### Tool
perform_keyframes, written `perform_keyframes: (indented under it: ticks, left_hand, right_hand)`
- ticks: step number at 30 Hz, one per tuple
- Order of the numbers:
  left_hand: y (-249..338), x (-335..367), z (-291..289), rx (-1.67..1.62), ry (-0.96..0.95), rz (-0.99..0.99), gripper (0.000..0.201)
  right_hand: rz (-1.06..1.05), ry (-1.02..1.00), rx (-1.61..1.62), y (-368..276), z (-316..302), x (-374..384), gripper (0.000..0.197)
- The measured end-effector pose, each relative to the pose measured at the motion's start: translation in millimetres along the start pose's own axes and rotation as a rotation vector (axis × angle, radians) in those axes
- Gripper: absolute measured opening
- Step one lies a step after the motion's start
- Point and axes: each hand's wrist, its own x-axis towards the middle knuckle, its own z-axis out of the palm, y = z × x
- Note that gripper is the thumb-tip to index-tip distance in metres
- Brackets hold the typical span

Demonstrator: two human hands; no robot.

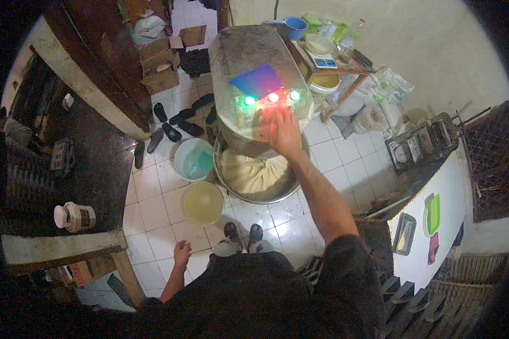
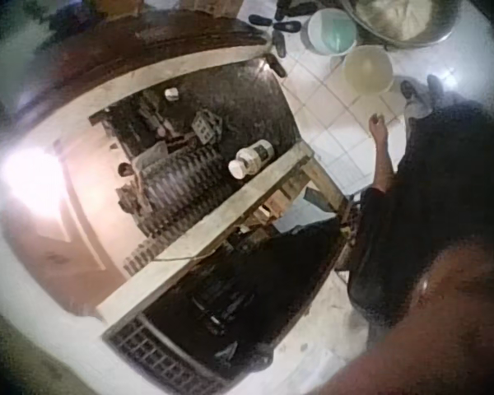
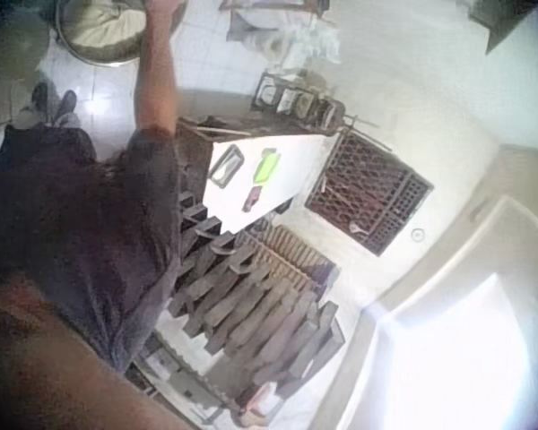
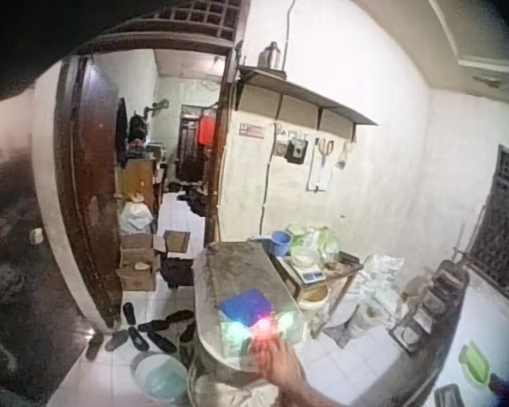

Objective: The person operates a large industrial dough mixer, using a blue scraper to fold and scrape the dough inside the rotating bowl. They periodically add water from a green scoop and use their hand to adjust the dough mass.

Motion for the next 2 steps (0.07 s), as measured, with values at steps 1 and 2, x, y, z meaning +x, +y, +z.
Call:
perform_keyframes:
  ticks: [1, 2]
  left_hand:
    - [-7, -2, -22, -0.036, 0.036, -0.040, 0.055]
    - [-16, -4, -39, -0.082, 0.062, -0.081, 0.056]
  right_hand:
    - [-0.071, 0.015, -0.050, -2, 4, 36, 0.069]
    - [-0.085, 0.013, -0.051, -9, 9, 45, 0.069]
